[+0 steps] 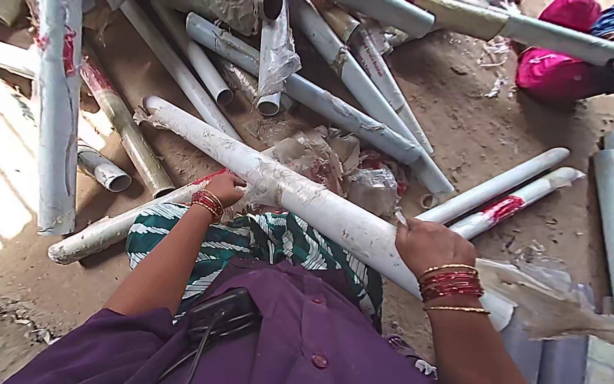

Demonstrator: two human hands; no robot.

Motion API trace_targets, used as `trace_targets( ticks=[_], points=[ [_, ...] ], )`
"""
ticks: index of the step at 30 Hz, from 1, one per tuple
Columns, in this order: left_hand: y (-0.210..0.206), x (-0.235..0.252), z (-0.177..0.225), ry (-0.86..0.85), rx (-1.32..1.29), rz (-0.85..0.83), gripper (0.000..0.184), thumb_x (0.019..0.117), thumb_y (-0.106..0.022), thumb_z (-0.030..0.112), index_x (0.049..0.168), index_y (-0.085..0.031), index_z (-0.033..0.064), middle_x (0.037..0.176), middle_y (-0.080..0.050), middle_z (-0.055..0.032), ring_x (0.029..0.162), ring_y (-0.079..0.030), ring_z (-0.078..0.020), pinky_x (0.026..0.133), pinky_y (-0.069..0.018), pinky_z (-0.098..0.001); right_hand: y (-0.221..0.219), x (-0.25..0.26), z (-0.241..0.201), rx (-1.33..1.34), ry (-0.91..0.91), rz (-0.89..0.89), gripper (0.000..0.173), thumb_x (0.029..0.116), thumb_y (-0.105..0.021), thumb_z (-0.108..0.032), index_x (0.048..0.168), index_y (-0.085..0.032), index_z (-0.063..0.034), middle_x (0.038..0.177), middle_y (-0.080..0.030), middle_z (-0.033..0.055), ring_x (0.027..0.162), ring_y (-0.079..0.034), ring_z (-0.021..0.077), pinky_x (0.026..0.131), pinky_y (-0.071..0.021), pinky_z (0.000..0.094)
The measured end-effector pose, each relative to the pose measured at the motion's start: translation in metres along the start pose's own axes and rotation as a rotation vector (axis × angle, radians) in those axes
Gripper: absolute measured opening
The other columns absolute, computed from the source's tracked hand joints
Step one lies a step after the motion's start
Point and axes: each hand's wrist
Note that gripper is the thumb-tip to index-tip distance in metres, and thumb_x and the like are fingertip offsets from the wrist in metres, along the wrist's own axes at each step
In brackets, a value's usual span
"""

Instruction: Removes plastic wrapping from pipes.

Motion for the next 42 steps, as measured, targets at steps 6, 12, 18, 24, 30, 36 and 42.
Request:
trace_targets(
  ticks=[6,12,18,24,30,36,42],
  points=[
    [-0.047,-0.002,0.075,-0.010,-0.232,0.273,0.079,0.0948,-0.069,0.053,0.146,-0.048,-0.0040,0.139,-0.055,-0.0291,0.129,-0.053,-0.0453,0.110,-0.0410,-0.0585,-0.003,-0.005,-0.002,-0.006,0.005,0.004,0.042,0.1100,-0.041,-0.027,0.105,-0.071,0.0025,0.106,-0.071,0.0296,0.103,-0.069,0.0476,0.079,-0.0496,0.0635],
    [-0.076,0.013,0.075,-0.042,-0.327,0.403,0.058,0.1112,-0.042,0.036,0.079,-0.064,-0.0072,0.074,-0.062,-0.0205,0.077,-0.065,-0.0362,0.077,-0.0494,-0.0567,-0.001,-0.003,-0.001,-0.011,-0.004,-0.035,0.042,0.1097,-0.041,-0.027,0.103,-0.071,0.0019,0.106,-0.071,0.0283,0.106,-0.069,0.0458,0.081,-0.0495,0.0628],
    [-0.093,0.013,0.051,0.116,-1.037,0.487,0.055,0.1114,-0.045,0.033,0.062,-0.044,0.0086,0.053,-0.037,0.0045,0.047,-0.038,-0.0076,0.053,-0.0386,-0.0275,-0.001,-0.002,0.005,0.021,0.021,-0.075,0.042,0.1103,-0.042,-0.029,0.105,-0.070,0.0016,0.107,-0.071,0.0292,0.107,-0.068,0.0474,0.082,-0.0487,0.0645],
    [-0.091,0.025,0.038,0.389,-0.996,0.632,0.064,0.1118,-0.036,0.046,0.085,-0.062,-0.0067,0.080,-0.057,-0.0161,0.077,-0.057,-0.0261,0.077,-0.0495,-0.0481,-0.004,0.003,0.014,0.028,-0.003,-0.090,0.044,0.1098,-0.043,-0.034,0.106,-0.071,0.0000,0.108,-0.070,0.0293,0.107,-0.068,0.0481,0.082,-0.0486,0.0657],
    [-0.091,0.012,0.020,0.708,-0.936,0.648,0.065,0.1120,-0.031,0.047,0.123,-0.064,-0.0090,0.129,-0.062,-0.0295,0.123,-0.060,-0.0391,0.104,-0.0458,-0.0567,-0.002,0.003,0.016,0.041,-0.025,-0.130,0.043,0.1101,-0.042,-0.033,0.110,-0.071,-0.0003,0.113,-0.069,0.0296,0.111,-0.066,0.0479,0.085,-0.0477,0.0667],
    [-0.087,0.020,0.013,0.838,-0.883,0.596,0.067,0.1122,-0.026,0.047,0.129,-0.062,-0.0070,0.138,-0.058,-0.0278,0.131,-0.055,-0.0371,0.109,-0.0431,-0.0539,0.001,0.005,0.015,0.021,-0.034,-0.135,0.045,0.1103,-0.040,-0.034,0.115,-0.071,-0.0014,0.118,-0.069,0.0283,0.115,-0.066,0.0463,0.089,-0.0472,0.0659],
    [-0.076,-0.020,0.029,0.245,-0.187,0.212,0.081,0.1055,-0.031,0.065,0.104,-0.071,-0.0051,0.113,-0.069,-0.0291,0.115,-0.065,-0.0452,0.096,-0.0477,-0.0668,0.005,0.018,0.014,-0.007,-0.024,-0.158,0.048,0.1113,-0.037,-0.035,0.120,-0.070,-0.0006,0.123,-0.068,0.0287,0.120,-0.063,0.0458,0.094,-0.0454,0.0654]
  ],
)
Point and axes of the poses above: each hand's wrist, its own x-axis towards the middle knuckle, its own y-axis out of the back of the hand, z = x × y
